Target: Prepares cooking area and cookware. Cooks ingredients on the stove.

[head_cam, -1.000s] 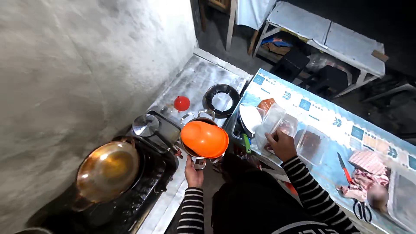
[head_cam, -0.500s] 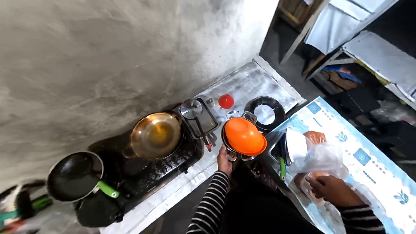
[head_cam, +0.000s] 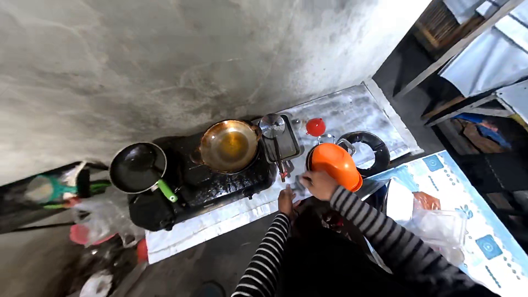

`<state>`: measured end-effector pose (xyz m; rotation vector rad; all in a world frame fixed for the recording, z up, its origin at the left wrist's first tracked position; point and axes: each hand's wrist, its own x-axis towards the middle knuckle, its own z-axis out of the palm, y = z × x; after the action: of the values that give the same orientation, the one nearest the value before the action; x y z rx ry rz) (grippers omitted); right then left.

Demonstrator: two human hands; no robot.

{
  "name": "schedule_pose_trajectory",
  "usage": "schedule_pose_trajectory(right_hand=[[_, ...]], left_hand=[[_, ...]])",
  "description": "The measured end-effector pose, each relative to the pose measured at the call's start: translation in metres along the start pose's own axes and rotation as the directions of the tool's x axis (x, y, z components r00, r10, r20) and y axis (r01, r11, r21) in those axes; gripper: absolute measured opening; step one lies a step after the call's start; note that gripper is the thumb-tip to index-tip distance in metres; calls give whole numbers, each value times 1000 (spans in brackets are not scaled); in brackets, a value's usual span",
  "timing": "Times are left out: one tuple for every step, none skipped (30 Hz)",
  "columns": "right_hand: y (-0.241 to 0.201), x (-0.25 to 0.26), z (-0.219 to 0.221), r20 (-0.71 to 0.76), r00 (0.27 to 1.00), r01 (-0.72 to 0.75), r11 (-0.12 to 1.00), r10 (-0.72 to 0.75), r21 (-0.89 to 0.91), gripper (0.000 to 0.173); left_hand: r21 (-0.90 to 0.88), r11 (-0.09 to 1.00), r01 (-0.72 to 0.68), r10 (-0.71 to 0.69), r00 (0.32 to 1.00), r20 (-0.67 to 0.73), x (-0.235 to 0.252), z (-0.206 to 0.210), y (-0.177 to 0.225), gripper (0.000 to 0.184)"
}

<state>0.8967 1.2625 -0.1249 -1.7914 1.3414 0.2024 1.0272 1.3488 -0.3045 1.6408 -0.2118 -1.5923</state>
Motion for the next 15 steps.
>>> schedule_pose_trajectory(right_hand=[[-10,30,0,19,999,-34,999,35,-39,43],[-17,58,-3,20,996,-81,994,82,-78,46],[-24,84,-9,-1,992,-129,984,130,-122,48],[-26,110,-15,-43,984,-176,971,171,-160,51],[-25,134,-21,-84,974,-223,957,211,-183,54],[-20,158,-24,-116,960,-273,943,254,-189,59],[-11,181,-24,-141,944,-322,931,300,-175,64],[-1,203,-23,-153,929,-360,920,337,-154,68],[9,223,-22,-145,918,-388,912,369,-134,68],[15,239,-22,-119,911,-408,904,394,-126,65],[18,250,-23,-90,908,-419,900,410,-119,63],[19,257,-25,-82,903,-427,899,421,-97,61],[21,264,-25,-91,896,-440,895,434,-72,61],[23,269,-26,-109,890,-451,891,443,-57,62],[27,274,-28,-128,886,-455,889,445,-53,63]], left_hand=[[25,1000,2,0,998,-61,-2,-9,1,54],[44,999,-14,18,996,-91,-1,-16,5,52],[73,996,-45,52,994,-99,3,-20,12,51],[113,991,-76,86,992,-89,8,-22,21,52],[155,983,-97,109,991,-72,15,-22,30,56],[199,974,-110,122,991,-51,23,-22,39,61],[234,965,-117,127,991,-32,31,-19,47,65],[252,961,-116,126,992,-20,41,-15,55,66],[247,963,-104,111,994,-16,53,-10,62,66],[212,974,-77,82,996,-17,62,-4,69,63],[174,984,-30,33,999,-12,68,1,78,62],[177,984,15,-13,1000,-10,73,6,86,62],[233,972,45,-44,999,-9,76,9,91,62],[319,947,47,-47,999,-8,77,13,94,60],[381,924,37,-41,999,3,77,16,96,59]])
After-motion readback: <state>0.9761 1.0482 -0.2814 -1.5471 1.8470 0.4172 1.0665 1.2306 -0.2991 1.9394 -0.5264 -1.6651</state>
